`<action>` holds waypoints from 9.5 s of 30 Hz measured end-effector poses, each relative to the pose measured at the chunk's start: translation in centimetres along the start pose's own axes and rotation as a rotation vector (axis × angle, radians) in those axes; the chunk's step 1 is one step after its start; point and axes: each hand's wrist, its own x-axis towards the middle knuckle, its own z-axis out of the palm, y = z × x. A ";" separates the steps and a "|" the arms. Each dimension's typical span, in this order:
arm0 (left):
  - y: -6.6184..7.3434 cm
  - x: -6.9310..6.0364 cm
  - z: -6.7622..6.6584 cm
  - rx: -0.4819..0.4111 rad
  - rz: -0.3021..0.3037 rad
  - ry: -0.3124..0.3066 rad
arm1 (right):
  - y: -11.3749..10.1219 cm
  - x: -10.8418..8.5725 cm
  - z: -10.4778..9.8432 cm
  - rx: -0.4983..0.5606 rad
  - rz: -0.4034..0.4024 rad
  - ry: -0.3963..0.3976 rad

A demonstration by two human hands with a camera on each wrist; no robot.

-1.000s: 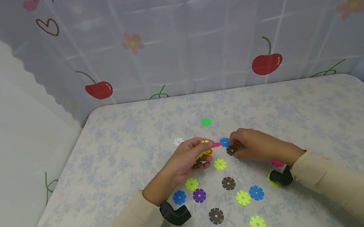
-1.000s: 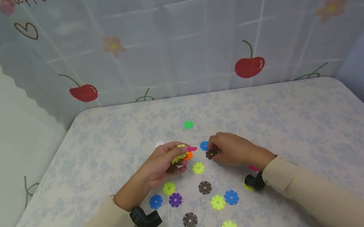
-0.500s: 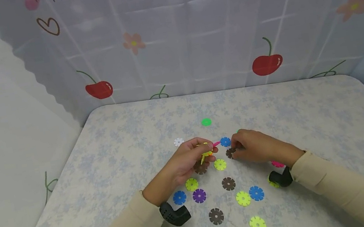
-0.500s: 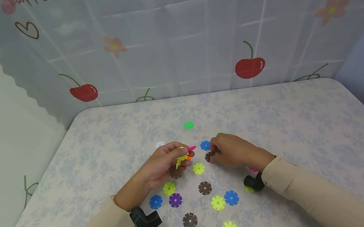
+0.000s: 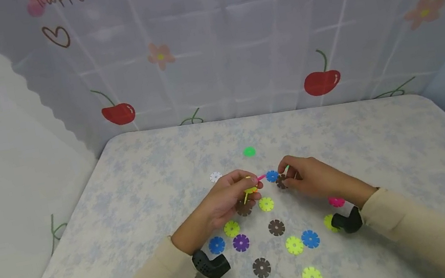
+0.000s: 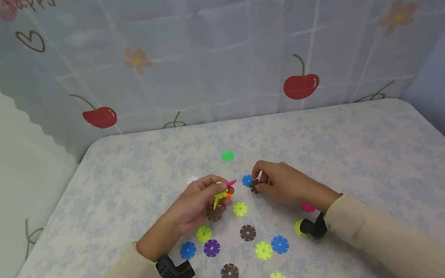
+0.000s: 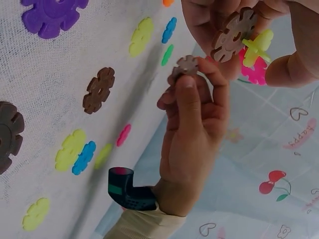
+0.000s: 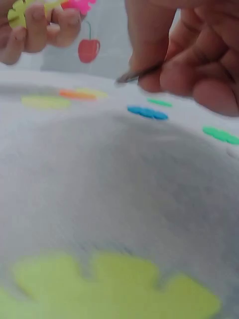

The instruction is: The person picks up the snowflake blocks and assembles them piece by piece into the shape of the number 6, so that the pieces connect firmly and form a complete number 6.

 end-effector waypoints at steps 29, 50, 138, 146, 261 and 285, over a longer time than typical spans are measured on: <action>0.4 0.6 0.1 0.113 0.064 -0.033 | -2.4 0.6 -0.7 0.459 -0.060 0.113; 0.5 0.8 0.0 0.048 0.055 -0.119 | -2.8 0.9 -0.4 0.469 -0.015 0.126; -0.1 1.8 0.5 0.025 0.059 0.021 | -1.9 2.0 0.9 0.039 -0.384 0.242; 0.3 1.8 0.6 0.071 0.087 0.043 | -2.5 2.0 1.1 -0.035 -0.501 0.286; 0.9 1.9 -0.8 0.200 -0.005 -0.132 | -1.6 -0.3 -2.4 0.464 0.027 0.152; 1.3 1.5 -0.4 0.166 0.025 -0.166 | -2.8 0.0 -1.2 0.553 0.007 0.222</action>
